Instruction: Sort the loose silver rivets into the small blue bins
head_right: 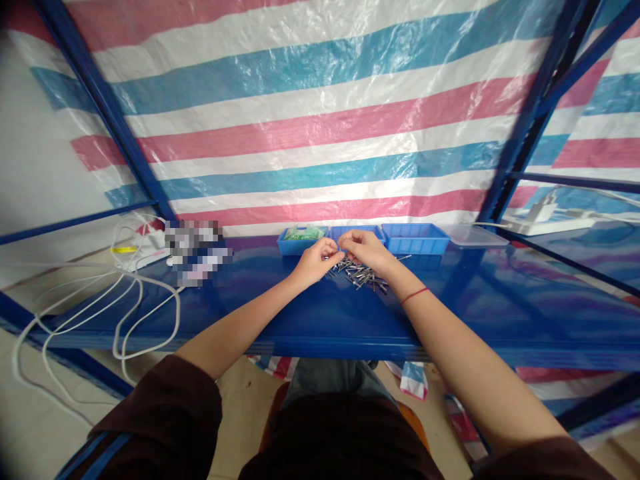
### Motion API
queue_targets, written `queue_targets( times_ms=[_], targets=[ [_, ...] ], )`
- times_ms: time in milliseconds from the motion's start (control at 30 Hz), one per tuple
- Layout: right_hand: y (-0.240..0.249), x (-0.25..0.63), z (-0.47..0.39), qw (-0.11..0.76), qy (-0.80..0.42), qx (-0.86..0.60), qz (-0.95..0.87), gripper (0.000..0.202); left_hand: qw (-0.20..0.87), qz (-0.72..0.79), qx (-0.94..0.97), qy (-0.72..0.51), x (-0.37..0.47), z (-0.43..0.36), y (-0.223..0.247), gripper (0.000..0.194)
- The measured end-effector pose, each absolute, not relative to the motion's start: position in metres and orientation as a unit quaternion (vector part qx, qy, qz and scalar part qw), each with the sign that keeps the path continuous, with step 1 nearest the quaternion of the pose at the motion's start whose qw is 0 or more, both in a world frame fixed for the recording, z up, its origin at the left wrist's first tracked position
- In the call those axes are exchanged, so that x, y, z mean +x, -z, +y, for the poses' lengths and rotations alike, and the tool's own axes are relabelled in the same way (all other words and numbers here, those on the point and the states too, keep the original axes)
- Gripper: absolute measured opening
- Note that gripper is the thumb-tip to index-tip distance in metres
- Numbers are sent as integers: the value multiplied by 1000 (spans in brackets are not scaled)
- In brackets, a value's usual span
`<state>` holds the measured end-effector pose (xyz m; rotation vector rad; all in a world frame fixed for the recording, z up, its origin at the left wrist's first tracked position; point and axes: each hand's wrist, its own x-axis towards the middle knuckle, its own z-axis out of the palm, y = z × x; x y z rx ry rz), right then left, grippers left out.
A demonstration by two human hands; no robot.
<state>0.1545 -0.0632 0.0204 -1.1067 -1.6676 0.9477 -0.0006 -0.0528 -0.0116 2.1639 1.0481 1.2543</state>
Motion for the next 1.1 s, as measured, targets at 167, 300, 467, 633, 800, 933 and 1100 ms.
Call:
queue_targets(
  times_ms=[167, 300, 467, 633, 800, 933, 1100],
  targets=[
    [-19, 154, -62, 448, -250, -425, -745, 18, 233, 375, 782, -440, -2, -48, 15, 16],
    [-20, 152, -64, 431, -125, -421, -788, 14, 219, 379, 785, -438, -1, -46, 15, 17],
    [-22, 150, -69, 429, -83, -398, -806, 13, 223, 377, 781, -445, -1, -45, 12, 15],
    [-25, 151, -72, 451, -60, -375, -808, 14, 256, 362, 756, -481, -3, -43, 12, 12],
    [-26, 155, -69, 457, -35, -404, -791, 13, 244, 375, 735, -510, -4, -41, 12, 12],
    [-23, 161, -63, 417, -59, -428, -800, 14, 222, 398, 735, -502, -5, -44, 8, 15],
    [-17, 167, -53, 363, -166, -470, -787, 19, 205, 413, 763, -452, -6, -48, 6, 46]
  ],
)
